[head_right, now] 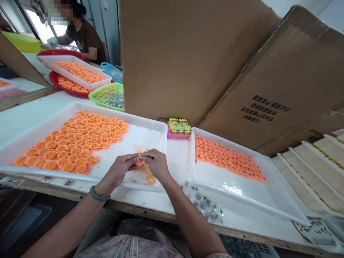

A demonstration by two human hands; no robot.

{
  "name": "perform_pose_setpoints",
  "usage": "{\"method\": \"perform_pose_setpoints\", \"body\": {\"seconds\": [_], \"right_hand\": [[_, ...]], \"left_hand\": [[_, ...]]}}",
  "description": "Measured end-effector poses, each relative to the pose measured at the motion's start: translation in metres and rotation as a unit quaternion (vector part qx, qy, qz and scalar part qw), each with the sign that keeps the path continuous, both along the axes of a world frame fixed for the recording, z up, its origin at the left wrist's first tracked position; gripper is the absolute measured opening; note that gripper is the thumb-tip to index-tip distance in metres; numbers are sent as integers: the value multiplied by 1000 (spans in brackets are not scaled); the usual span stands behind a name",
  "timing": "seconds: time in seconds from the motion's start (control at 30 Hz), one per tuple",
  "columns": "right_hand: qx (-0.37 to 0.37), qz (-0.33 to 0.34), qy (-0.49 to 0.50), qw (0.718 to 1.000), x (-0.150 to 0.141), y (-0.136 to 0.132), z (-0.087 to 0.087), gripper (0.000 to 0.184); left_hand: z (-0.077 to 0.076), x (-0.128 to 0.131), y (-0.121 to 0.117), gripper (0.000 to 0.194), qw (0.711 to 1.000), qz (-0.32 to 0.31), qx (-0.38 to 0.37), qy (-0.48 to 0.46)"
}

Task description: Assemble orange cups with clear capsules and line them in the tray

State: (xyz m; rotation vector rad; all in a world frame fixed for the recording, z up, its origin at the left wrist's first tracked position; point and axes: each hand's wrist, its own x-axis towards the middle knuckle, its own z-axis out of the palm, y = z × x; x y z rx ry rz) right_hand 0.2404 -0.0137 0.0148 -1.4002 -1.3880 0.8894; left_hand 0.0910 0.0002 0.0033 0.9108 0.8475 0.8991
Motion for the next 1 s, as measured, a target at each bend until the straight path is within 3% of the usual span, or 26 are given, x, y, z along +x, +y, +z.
{"method": "perform_pose_setpoints", "body": {"seconds": [0.2,0.33,0.43,0.63,0.8,1.0], "right_hand": [[42,-3,-36,998,-2,-3,4,13],[-32,4,15,999,-1,-2,9,6],[-87,14,83,993,1,0,8,15],[-92,21,139,986,8,-6,2,33],[-96,56,50,993,8,-15,5,27],[-36,6,-66,997,2,-22,-5,11]], "left_hand": [[3,-2,-2,31,1000,-24,6,-16],[3,-4,-4,28,998,-47,34,-28],[2,-4,-5,34,997,-44,65,8],[3,-3,-7,53,997,-27,67,3],[5,-4,-7,58,996,-41,75,-3],[5,-4,-7,62,991,-67,97,59]]}}
